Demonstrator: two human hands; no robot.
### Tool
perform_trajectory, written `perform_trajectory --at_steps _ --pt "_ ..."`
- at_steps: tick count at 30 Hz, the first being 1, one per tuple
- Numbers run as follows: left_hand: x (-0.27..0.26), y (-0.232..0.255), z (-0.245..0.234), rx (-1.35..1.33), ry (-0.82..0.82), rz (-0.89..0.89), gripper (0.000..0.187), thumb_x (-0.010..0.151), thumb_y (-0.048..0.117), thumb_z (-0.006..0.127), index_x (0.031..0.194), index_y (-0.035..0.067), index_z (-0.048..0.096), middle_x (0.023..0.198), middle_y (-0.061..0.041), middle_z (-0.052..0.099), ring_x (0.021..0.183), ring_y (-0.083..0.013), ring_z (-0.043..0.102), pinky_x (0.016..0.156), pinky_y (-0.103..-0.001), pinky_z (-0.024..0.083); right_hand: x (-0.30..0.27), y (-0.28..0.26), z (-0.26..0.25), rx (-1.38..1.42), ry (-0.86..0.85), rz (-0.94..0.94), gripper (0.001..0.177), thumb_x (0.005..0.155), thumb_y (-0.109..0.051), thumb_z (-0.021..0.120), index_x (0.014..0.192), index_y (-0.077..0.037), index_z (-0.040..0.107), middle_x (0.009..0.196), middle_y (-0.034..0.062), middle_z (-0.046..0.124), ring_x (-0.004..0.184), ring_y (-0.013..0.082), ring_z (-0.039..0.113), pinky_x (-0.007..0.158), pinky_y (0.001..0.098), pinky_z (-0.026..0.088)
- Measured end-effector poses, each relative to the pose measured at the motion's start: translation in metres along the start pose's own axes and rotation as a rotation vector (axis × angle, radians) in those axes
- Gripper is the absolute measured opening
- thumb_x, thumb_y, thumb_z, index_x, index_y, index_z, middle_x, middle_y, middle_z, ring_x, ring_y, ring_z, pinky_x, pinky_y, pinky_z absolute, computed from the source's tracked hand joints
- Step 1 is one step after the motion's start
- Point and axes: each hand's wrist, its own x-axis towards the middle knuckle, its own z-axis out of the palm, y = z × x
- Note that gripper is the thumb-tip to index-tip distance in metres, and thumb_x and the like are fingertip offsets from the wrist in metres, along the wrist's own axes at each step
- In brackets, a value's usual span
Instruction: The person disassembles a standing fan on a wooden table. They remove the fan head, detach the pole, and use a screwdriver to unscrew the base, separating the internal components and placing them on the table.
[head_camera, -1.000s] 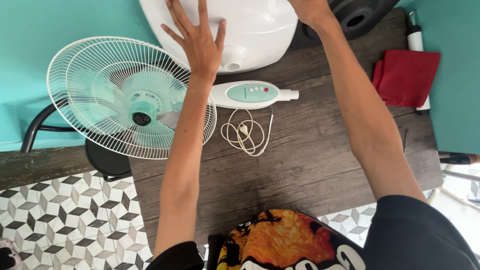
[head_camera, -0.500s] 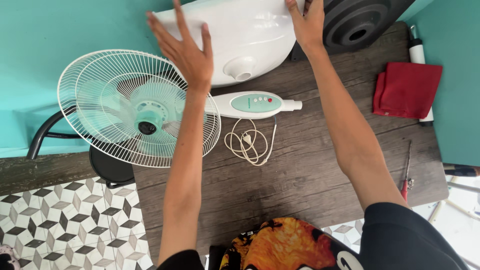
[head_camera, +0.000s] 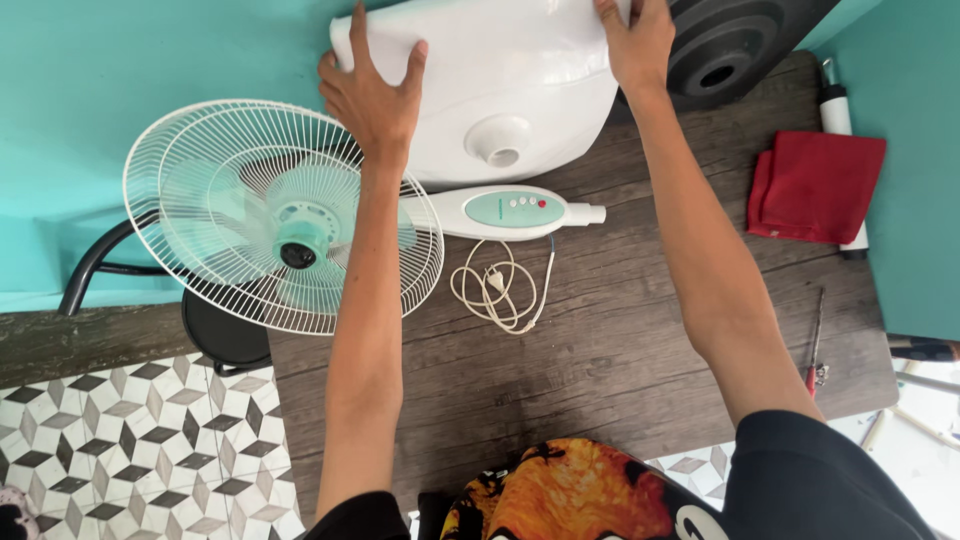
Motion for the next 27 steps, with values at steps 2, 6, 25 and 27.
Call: perform_trajectory --at_steps 2,6,25,27 --pt "0.003 0.001 0.002 -0.088 0.016 -0.029 0.079 0.094 0.068 0.071 0.154 0.028 0.04 0.139 -0.033 0.035 0.125 -0.0493 0.044 0.101 -0.059 0.038 -0.004 -0.006 -0.002 0.071 -0.02 -0.082 0.051 0.104 -0.041 0.074 0.131 -0.002 0.055 0.105 0.0097 0.074 0.094 0.0203 0.075 0.083 0.0347 0.061" --pt "0.003 0.002 0.001 -0.249 -0.027 -0.15 0.075 0.095 0.065 0.074 0.152 0.027 0.042 0.14 -0.032 0.034 0.128 -0.0474 0.043 0.103 -0.057 0.042 -0.014 -0.011 -0.01 0.185 -0.038 -0.22 0.041 0.11 -0.031 0.077 0.135 -0.003 0.06 0.118 0.0132 0.076 0.106 0.0232 0.076 0.094 0.0358 0.062" --pt "-0.029 0.113 -0.086 -0.54 -0.17 -0.201 0.082 0.086 0.058 0.079 0.152 0.026 0.044 0.148 -0.027 0.028 0.14 -0.0454 0.03 0.109 -0.063 0.033 -0.098 -0.086 -0.194 0.673 -0.001 -0.121 0.038 0.099 -0.022 0.088 0.123 -0.003 0.065 0.108 0.0042 0.073 0.098 0.0127 0.067 0.089 0.0267 0.056" --pt "-0.039 0.124 -0.084 -0.725 -0.209 -0.211 0.098 0.088 0.061 0.08 0.157 0.012 0.031 0.148 -0.035 0.023 0.141 -0.0507 0.027 0.111 -0.066 0.036 -0.122 -0.106 -0.22 0.684 0.018 -0.215 0.037 0.099 -0.018 0.091 0.119 -0.004 0.063 0.107 0.0031 0.069 0.097 0.0128 0.064 0.09 0.0263 0.055"
